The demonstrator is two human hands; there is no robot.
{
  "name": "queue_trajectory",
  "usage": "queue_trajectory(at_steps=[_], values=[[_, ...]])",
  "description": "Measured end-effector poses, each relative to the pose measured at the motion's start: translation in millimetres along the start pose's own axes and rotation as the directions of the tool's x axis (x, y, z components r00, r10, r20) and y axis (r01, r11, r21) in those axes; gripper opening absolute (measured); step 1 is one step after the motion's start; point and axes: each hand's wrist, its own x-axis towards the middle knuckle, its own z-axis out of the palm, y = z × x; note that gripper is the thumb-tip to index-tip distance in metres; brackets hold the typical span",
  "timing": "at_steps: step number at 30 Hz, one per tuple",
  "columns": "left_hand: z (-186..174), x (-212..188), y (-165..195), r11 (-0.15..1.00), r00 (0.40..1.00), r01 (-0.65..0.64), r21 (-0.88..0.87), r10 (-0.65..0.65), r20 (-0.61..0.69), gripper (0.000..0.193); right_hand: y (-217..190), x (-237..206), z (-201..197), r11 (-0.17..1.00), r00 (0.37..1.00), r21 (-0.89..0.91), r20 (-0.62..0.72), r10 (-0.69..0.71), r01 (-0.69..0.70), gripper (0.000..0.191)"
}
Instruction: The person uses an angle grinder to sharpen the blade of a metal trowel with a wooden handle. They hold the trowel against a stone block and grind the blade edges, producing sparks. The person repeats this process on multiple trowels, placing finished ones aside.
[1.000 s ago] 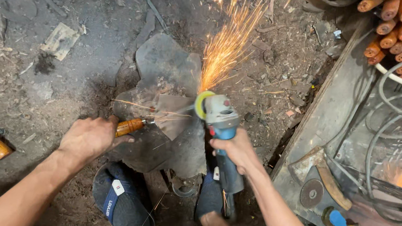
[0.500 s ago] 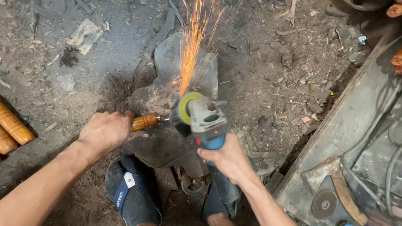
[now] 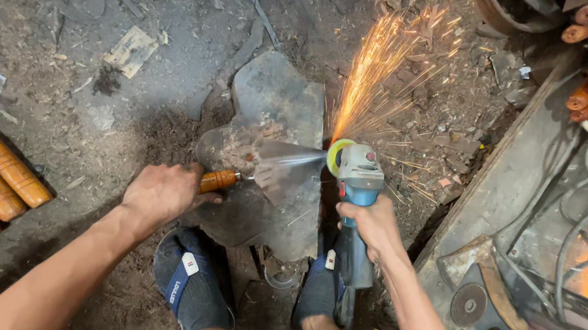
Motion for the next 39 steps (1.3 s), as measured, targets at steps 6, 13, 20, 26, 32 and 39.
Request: queue_trajectory(at_steps=[6, 13, 20, 26, 32, 39], values=[[2, -3, 0, 1.0, 0.999, -0.027, 0.002, 0.027, -0.033, 0.07, -11, -26, 36, 0.977, 0.938, -0.144, 0.334, -0.098, 0.154, 0.028], [0, -3, 0, 1.0, 1.0, -0.007, -0.026, 0.007, -0.007, 0.07, -18, -23, 32, 0.989, 0.944, -0.092, 0.321, -0.078, 0.113, 0.024], [4, -3, -2, 0.999, 0.997, -0.052, 0.004, 0.052, -0.065, 0.07, 2, 8, -12, 1.0, 0.993, 0.015, 0.112, 0.022, -0.023, 0.023], [7, -4, 0, 0.999, 0.996, -0.046, 0.003, 0.046, -0.074, 0.07, -7, -14, 13, 0.997, 0.987, 0.0, 0.138, -0.078, 0.079, 0.029], [-1, -8, 3, 0.999, 0.996, -0.033, 0.008, 0.034, -0.087, 0.068, -22, -32, 42, 0.956, 0.929, -0.18, 0.332, -0.163, 0.232, 0.029], [-4, -7, 3, 1.0, 0.996, 0.006, 0.019, -0.008, 0.087, 0.074, -10, -6, 4, 0.998, 0.983, -0.068, 0.183, -0.005, 0.018, 0.026]])
